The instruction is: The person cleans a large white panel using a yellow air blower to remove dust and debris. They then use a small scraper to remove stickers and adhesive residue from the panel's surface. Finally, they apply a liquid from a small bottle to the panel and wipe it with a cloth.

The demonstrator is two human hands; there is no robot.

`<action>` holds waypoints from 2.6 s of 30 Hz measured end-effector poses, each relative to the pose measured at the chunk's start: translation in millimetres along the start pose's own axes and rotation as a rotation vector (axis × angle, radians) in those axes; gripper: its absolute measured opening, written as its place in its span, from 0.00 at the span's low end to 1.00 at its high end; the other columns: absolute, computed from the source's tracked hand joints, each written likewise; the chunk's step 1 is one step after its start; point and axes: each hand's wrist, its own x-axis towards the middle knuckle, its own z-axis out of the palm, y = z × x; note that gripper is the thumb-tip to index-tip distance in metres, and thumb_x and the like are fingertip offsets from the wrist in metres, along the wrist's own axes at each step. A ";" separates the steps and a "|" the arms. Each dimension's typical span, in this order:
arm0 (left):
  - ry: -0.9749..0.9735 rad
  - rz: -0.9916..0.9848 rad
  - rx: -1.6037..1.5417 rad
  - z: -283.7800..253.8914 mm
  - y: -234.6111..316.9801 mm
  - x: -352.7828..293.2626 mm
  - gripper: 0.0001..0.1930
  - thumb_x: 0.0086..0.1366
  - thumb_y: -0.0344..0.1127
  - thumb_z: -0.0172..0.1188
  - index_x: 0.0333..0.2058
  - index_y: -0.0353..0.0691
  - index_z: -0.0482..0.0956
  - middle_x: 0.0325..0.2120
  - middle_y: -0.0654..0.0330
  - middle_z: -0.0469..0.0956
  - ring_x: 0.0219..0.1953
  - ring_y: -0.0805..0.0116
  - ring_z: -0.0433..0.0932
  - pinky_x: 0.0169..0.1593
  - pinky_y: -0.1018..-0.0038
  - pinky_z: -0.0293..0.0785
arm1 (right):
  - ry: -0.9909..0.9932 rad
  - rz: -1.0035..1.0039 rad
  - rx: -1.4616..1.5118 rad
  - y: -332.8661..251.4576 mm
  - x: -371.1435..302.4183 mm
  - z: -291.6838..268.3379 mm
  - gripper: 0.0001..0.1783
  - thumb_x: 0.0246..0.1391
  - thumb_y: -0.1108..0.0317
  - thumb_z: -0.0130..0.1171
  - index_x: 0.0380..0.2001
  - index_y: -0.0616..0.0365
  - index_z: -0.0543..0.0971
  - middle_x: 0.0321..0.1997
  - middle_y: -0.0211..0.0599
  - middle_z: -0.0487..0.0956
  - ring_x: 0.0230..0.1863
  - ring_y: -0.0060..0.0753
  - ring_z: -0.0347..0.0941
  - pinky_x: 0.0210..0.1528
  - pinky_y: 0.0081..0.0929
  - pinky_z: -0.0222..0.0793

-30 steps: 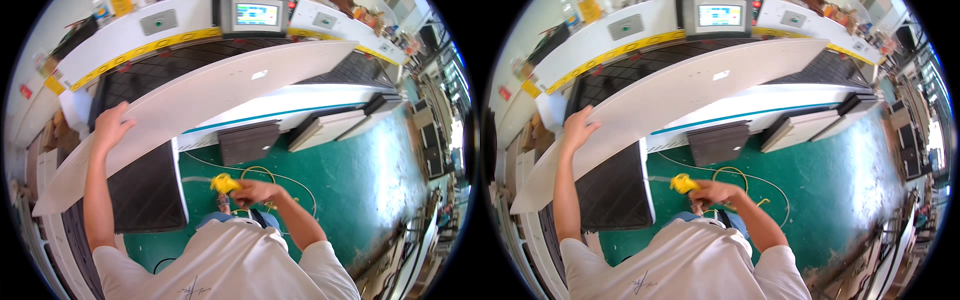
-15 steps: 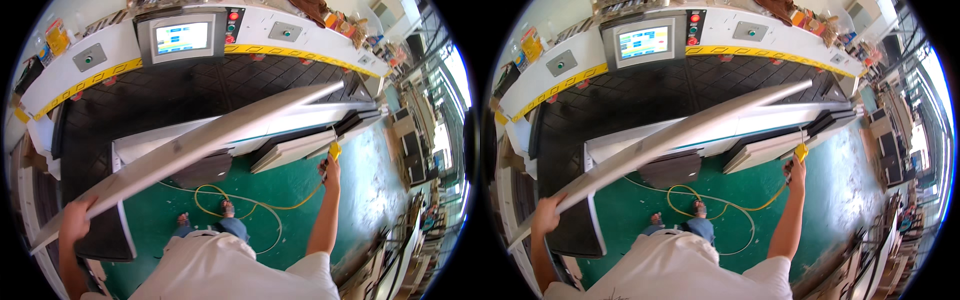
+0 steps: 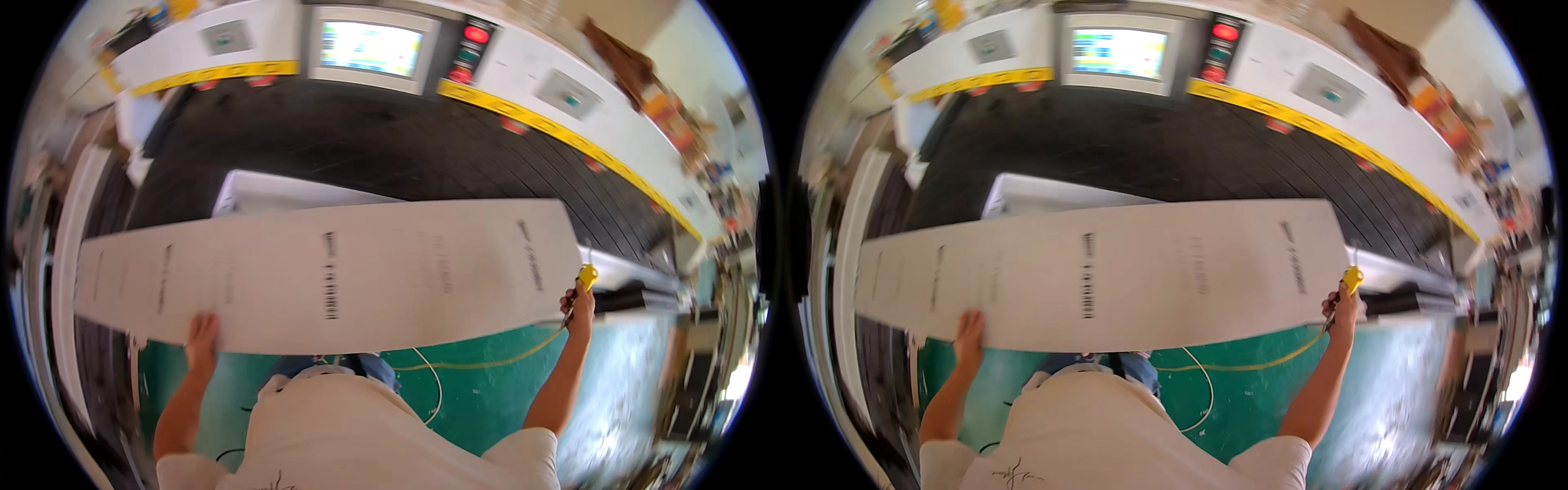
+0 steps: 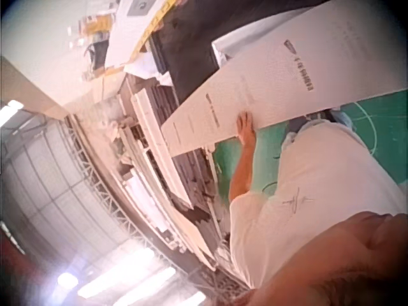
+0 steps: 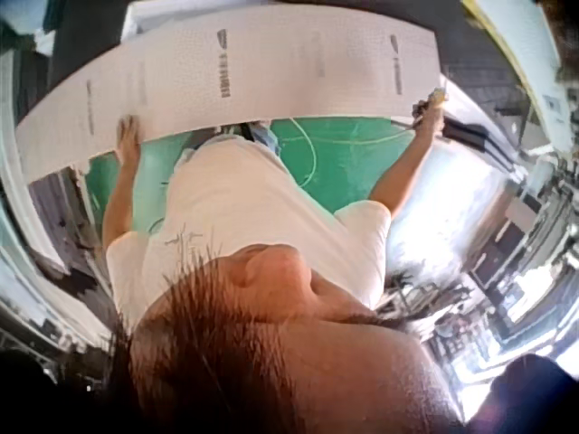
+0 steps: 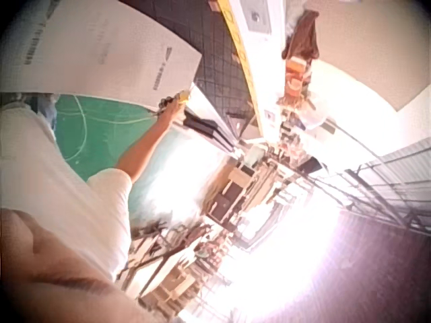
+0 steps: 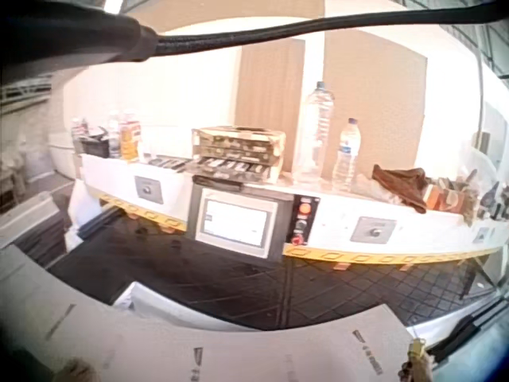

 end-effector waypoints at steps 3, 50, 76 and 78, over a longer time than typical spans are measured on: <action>-0.055 -0.074 -0.048 8.8 42.6 20.9 0.40 0.50 0.15 0.58 0.64 0.50 0.73 0.68 0.60 0.68 0.72 0.44 0.61 0.71 0.56 0.65 | -0.329 0.118 -0.111 19.0 -16.5 111.8 0.12 0.72 0.56 0.52 0.51 0.46 0.74 0.23 0.26 0.72 0.18 0.25 0.70 0.15 0.23 0.61; 0.083 -0.634 -1.959 -40.2 -154.6 13.3 0.06 0.66 0.29 0.59 0.35 0.31 0.79 0.32 0.51 0.83 0.28 0.66 0.81 0.33 0.72 0.77 | -0.350 -1.650 -0.657 -142.9 -309.4 730.6 0.10 0.55 0.66 0.66 0.39 0.58 0.85 0.41 0.47 0.84 0.45 0.52 0.81 0.50 0.42 0.77; -0.293 -0.794 -0.765 -50.2 197.8 -56.3 0.18 0.60 0.38 0.68 0.45 0.34 0.84 0.27 0.48 0.85 0.32 0.47 0.86 0.37 0.60 0.80 | -1.287 -0.079 -0.189 58.2 -224.2 567.0 0.08 0.57 0.68 0.68 0.35 0.61 0.81 0.38 0.34 0.81 0.41 0.24 0.80 0.47 0.27 0.76; -0.425 -0.808 -0.733 -46.5 180.6 -62.4 0.14 0.60 0.35 0.67 0.43 0.35 0.84 0.33 0.44 0.85 0.37 0.42 0.84 0.39 0.56 0.79 | -1.210 0.345 0.025 103.3 -208.9 486.2 0.11 0.58 0.69 0.68 0.42 0.59 0.79 0.39 0.35 0.80 0.41 0.29 0.79 0.45 0.28 0.75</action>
